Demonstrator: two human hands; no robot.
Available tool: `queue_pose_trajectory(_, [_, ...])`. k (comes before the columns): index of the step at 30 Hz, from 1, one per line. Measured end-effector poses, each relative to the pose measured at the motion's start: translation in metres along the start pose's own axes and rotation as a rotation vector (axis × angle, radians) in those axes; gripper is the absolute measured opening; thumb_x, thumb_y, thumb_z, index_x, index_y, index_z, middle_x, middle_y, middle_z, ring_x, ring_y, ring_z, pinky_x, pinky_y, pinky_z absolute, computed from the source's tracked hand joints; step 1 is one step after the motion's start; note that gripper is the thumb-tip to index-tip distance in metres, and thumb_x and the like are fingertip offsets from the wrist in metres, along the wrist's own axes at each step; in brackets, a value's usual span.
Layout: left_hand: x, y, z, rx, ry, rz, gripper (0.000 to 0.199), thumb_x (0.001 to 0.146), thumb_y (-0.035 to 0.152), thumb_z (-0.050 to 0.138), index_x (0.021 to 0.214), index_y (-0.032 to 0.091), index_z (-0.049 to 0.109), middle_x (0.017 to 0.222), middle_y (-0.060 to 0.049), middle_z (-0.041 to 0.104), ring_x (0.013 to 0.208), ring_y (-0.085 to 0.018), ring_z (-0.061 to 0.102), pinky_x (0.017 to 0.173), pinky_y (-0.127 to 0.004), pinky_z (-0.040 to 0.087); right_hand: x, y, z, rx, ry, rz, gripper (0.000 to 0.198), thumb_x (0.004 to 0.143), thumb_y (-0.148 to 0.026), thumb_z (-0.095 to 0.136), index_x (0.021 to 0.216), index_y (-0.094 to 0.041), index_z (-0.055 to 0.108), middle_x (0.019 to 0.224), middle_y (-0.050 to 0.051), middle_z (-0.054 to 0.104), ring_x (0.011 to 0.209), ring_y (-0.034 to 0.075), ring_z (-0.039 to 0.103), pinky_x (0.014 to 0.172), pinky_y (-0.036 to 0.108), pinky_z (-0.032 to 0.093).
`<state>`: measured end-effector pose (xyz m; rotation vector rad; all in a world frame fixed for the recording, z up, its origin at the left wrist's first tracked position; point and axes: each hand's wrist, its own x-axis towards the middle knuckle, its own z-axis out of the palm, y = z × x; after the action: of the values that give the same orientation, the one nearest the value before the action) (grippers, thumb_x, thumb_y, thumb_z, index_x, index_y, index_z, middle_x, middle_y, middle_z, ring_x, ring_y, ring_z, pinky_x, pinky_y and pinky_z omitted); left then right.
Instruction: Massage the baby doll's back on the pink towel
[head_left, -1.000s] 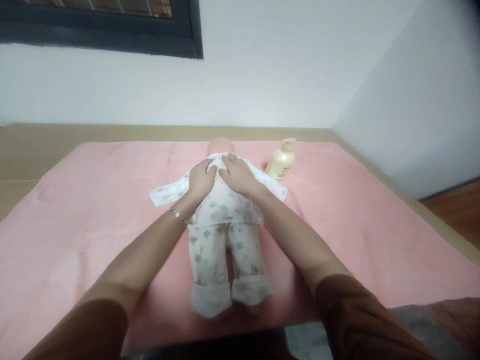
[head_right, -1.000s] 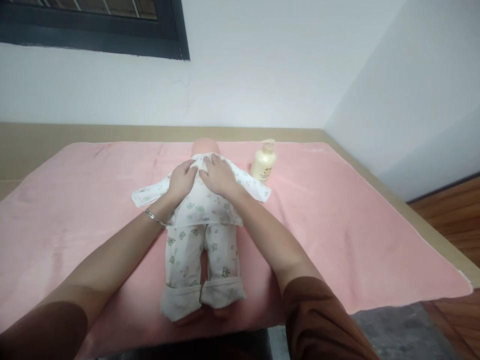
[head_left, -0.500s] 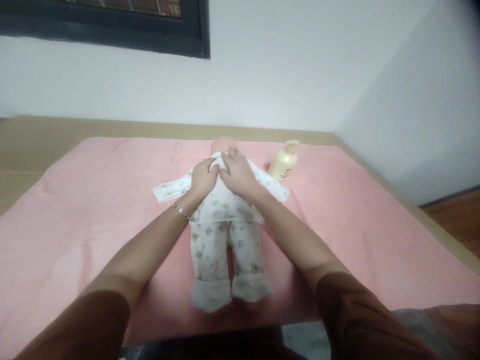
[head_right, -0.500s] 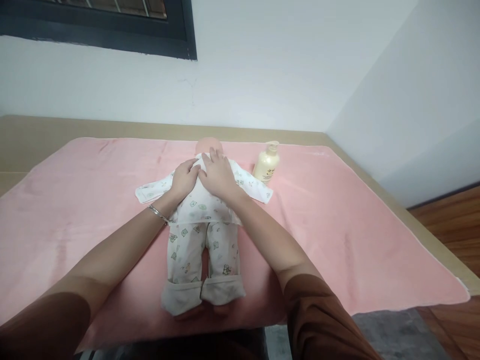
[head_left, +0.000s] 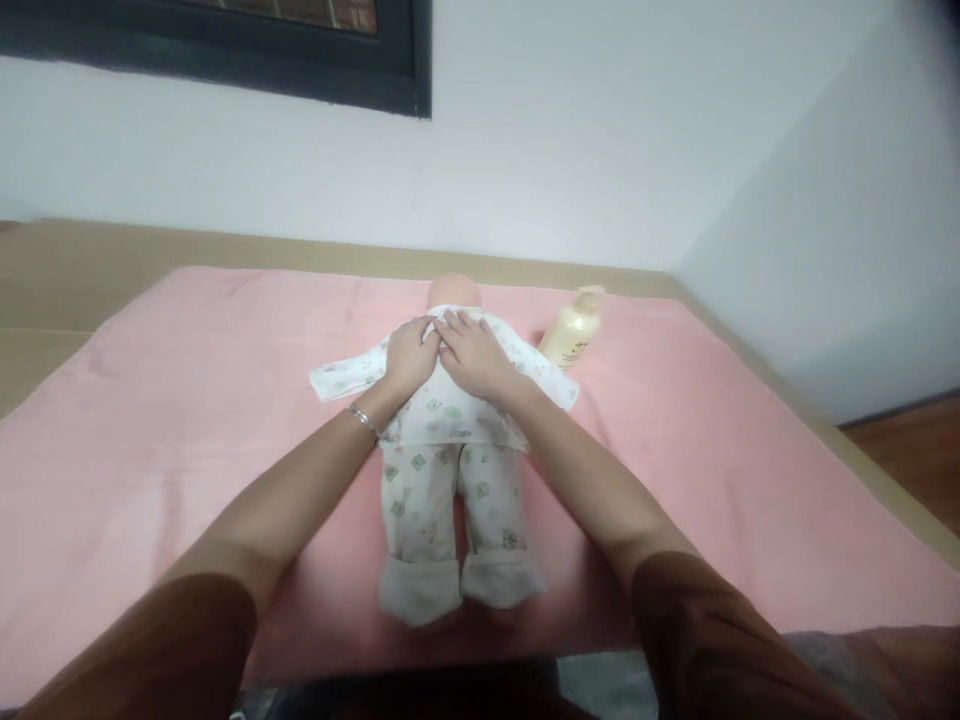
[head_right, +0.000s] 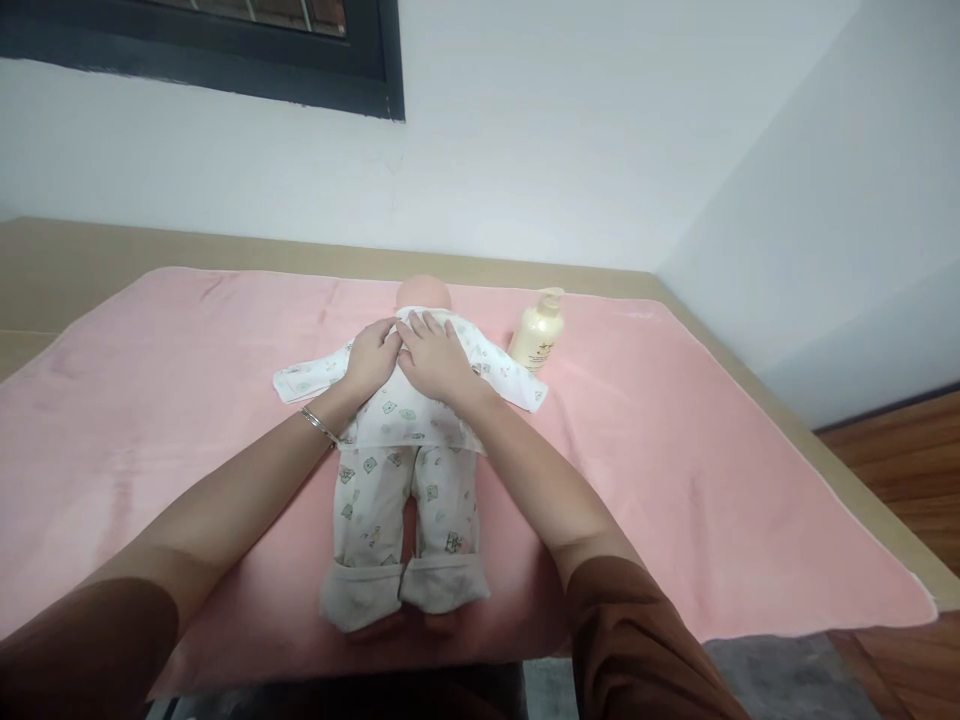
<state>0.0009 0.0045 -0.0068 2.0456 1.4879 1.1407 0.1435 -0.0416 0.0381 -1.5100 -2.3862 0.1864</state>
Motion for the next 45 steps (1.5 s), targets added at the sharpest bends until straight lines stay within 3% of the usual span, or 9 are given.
queue_pose_trajectory(7, [0.0,-0.003,0.002,-0.003,0.016,-0.019,0.043,0.09,0.028,0.045,0.124,0.018,0.07,0.131,-0.009,0.07,0.123,-0.027,0.061,0.113,-0.041,0.044,0.0,-0.003,-0.005,-0.01,0.156,0.021,0.06,0.097,-0.022,0.036,0.156,-0.011,0.035,0.168,0.013,0.024,0.157,0.03,0.021,0.128,0.055,0.017])
queue_pose_trajectory(14, [-0.001,0.001,0.0,-0.012,0.005,-0.023,0.042,0.091,0.03,0.042,0.117,0.017,0.072,0.123,-0.01,0.072,0.115,-0.027,0.064,0.109,-0.041,0.046,0.0,-0.002,0.004,-0.006,0.019,0.062,0.055,0.101,-0.028,0.032,0.152,-0.011,0.043,0.165,0.016,0.03,0.155,0.034,0.024,0.126,0.06,0.021])
queue_pose_trajectory(21, [-0.002,0.002,-0.001,-0.009,0.002,-0.019,0.043,0.089,0.03,0.043,0.118,0.016,0.072,0.125,-0.011,0.072,0.117,-0.027,0.063,0.111,-0.042,0.044,-0.001,-0.001,-0.002,0.056,0.224,0.06,0.062,0.095,-0.022,0.037,0.157,-0.014,0.035,0.167,0.013,0.026,0.158,0.03,0.019,0.127,0.056,0.022])
queue_pose_trajectory(26, [-0.002,0.001,0.0,0.004,0.008,-0.019,0.043,0.089,0.029,0.043,0.118,0.015,0.071,0.124,-0.011,0.072,0.115,-0.027,0.064,0.11,-0.041,0.045,0.003,0.003,0.013,-0.002,0.071,0.075,0.056,0.099,-0.028,0.034,0.152,-0.01,0.044,0.164,0.017,0.033,0.154,0.033,0.027,0.126,0.061,0.019])
queue_pose_trajectory(30, [-0.002,0.004,-0.002,0.015,-0.003,-0.02,0.041,0.091,0.03,0.042,0.116,0.017,0.071,0.122,-0.011,0.072,0.112,-0.026,0.065,0.106,-0.04,0.047,0.002,0.0,0.01,-0.053,0.03,0.067,0.057,0.1,-0.029,0.032,0.154,-0.012,0.041,0.166,0.014,0.029,0.155,0.034,0.024,0.126,0.061,0.019])
queue_pose_trajectory(37, [-0.003,-0.001,0.0,-0.04,0.006,0.015,0.031,0.09,0.027,0.043,0.096,0.02,0.072,0.106,-0.007,0.076,0.098,-0.023,0.067,0.096,-0.038,0.052,-0.007,-0.018,0.007,-0.059,-0.03,-0.081,0.062,0.095,-0.018,0.035,0.156,-0.006,0.035,0.164,0.017,0.031,0.155,0.033,0.026,0.127,0.058,0.018])
queue_pose_trajectory(39, [-0.001,-0.005,0.001,-0.04,0.008,0.028,0.029,0.091,0.028,0.045,0.095,0.019,0.072,0.104,-0.008,0.076,0.097,-0.023,0.067,0.098,-0.038,0.052,-0.008,-0.02,0.003,-0.009,-0.022,-0.13,0.061,0.093,-0.015,0.036,0.153,-0.007,0.041,0.164,0.016,0.033,0.154,0.029,0.03,0.129,0.053,0.019])
queue_pose_trajectory(41, [0.0,-0.008,0.002,-0.021,-0.003,0.026,0.03,0.091,0.028,0.046,0.1,0.016,0.072,0.108,-0.01,0.075,0.102,-0.024,0.067,0.103,-0.039,0.05,-0.009,-0.02,-0.009,0.071,-0.034,-0.177,0.058,0.092,-0.014,0.035,0.148,-0.012,0.05,0.158,0.012,0.045,0.148,0.025,0.04,0.129,0.05,0.02])
queue_pose_trajectory(45, [0.002,-0.008,0.0,0.014,-0.014,-0.018,0.039,0.091,0.03,0.044,0.118,0.018,0.07,0.127,-0.01,0.071,0.121,-0.027,0.063,0.112,-0.043,0.046,-0.017,-0.006,-0.054,0.239,0.037,-0.156,0.056,0.093,-0.016,0.033,0.141,-0.026,0.06,0.141,0.001,0.063,0.133,0.021,0.057,0.128,0.052,0.024])
